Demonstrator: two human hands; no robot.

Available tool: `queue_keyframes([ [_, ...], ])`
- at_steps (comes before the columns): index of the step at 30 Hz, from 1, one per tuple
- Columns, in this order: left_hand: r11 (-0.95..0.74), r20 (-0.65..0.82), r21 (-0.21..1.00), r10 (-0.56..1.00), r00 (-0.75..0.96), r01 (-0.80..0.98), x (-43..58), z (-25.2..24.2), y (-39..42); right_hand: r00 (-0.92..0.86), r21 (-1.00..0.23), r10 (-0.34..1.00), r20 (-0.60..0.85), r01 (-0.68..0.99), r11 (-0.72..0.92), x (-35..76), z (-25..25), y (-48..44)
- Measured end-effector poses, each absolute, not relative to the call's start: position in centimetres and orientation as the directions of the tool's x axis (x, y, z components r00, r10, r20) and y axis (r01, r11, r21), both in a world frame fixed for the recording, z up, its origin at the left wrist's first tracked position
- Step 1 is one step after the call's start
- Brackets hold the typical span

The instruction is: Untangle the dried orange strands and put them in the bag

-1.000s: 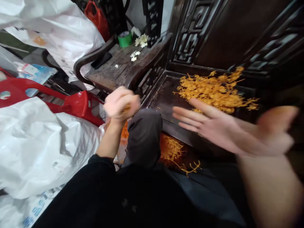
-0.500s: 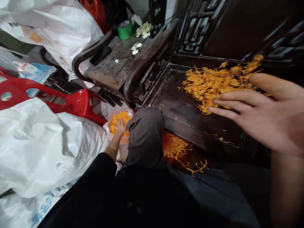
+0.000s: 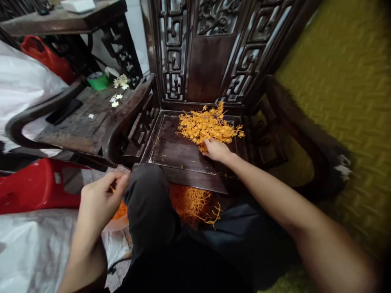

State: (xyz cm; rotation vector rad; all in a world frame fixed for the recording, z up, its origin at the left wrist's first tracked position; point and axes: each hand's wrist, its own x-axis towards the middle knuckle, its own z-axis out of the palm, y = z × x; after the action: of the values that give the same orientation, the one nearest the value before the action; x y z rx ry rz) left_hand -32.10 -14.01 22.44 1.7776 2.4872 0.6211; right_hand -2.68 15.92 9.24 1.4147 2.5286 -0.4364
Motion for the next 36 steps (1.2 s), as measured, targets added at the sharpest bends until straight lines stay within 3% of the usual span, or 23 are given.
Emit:
queue_keyframes([
  [2, 0.018, 0.272, 0.383, 0.953, -0.131, 0.923, -29.0, 24.7, -11.3, -0.533, -0.172, 0.803, -0.266, 0.846, 0.504, -2.8, 9.8, 16.1],
  [5, -0.226, 0.206, 0.352, 0.965, 0.16, 0.908, -25.3, 25.9, -4.7, -0.592, -0.235, 0.772, -0.233, 0.804, 0.546, -2.0, 12.5, 17.2],
  [8, -0.215, -0.01, 0.178, 0.975, 0.221, 0.96, -21.9, 24.2, 3.8, -0.618, -0.283, 0.746, -0.248, 0.783, 0.555, -1.0, 14.8, 18.2],
  [10, -0.173, -0.291, 0.1, 0.937, 0.195, 0.98, -19.7, 21.9, 8.9, -0.548, -0.219, 0.818, -0.174, 0.832, 0.511, -0.9, 14.8, 18.1],
  [11, -0.161, -0.359, 0.108, 0.914, 0.19, 0.981, -18.6, 20.5, 10.8, -0.508, -0.173, 0.852, -0.126, 0.857, 0.485, -1.0, 14.4, 17.8],
  [16, -0.119, -0.432, 0.169, 0.884, 0.182, 0.978, -16.1, 12.7, 14.4, -0.443, -0.064, 0.889, -0.116, 0.896, 0.439, -1.2, 10.9, 16.9],
  [19, -0.096, -0.433, 0.176, 0.886, 0.165, 0.98, -16.3, 9.1, 14.3, -0.371, -0.024, 0.928, 0.03, 0.928, 0.372, -0.5, 10.3, 18.1],
  [21, -0.093, -0.431, 0.188, 0.887, 0.167, 0.978, -16.4, 7.7, 14.4, -0.318, -0.126, 0.945, 0.08, 0.937, 0.326, -0.2, 10.4, 19.6],
  [24, -0.088, -0.428, 0.201, 0.888, 0.168, 0.976, -16.2, 6.8, 14.7, -0.232, -0.362, 0.972, -0.023, 0.909, 0.208, -0.3, 10.2, 21.8],
  [26, -0.078, -0.428, 0.199, 0.89, 0.159, 0.977, -15.9, 6.6, 14.8, -0.162, -0.432, 0.986, -0.033, 0.892, 0.132, -0.4, 10.0, 22.8],
  [32, -0.034, -0.445, 0.195, 0.887, 0.119, 0.98, -15.0, 6.5, 15.0, 0.236, -0.595, 0.929, 0.284, 0.804, -0.022, 0.0, 10.6, 24.0],
  [36, -0.007, -0.461, 0.218, 0.881, 0.109, 0.976, -15.0, 6.7, 15.3, 0.283, -0.69, 0.89, 0.357, 0.722, 0.048, -0.1, 14.2, 25.8],
])
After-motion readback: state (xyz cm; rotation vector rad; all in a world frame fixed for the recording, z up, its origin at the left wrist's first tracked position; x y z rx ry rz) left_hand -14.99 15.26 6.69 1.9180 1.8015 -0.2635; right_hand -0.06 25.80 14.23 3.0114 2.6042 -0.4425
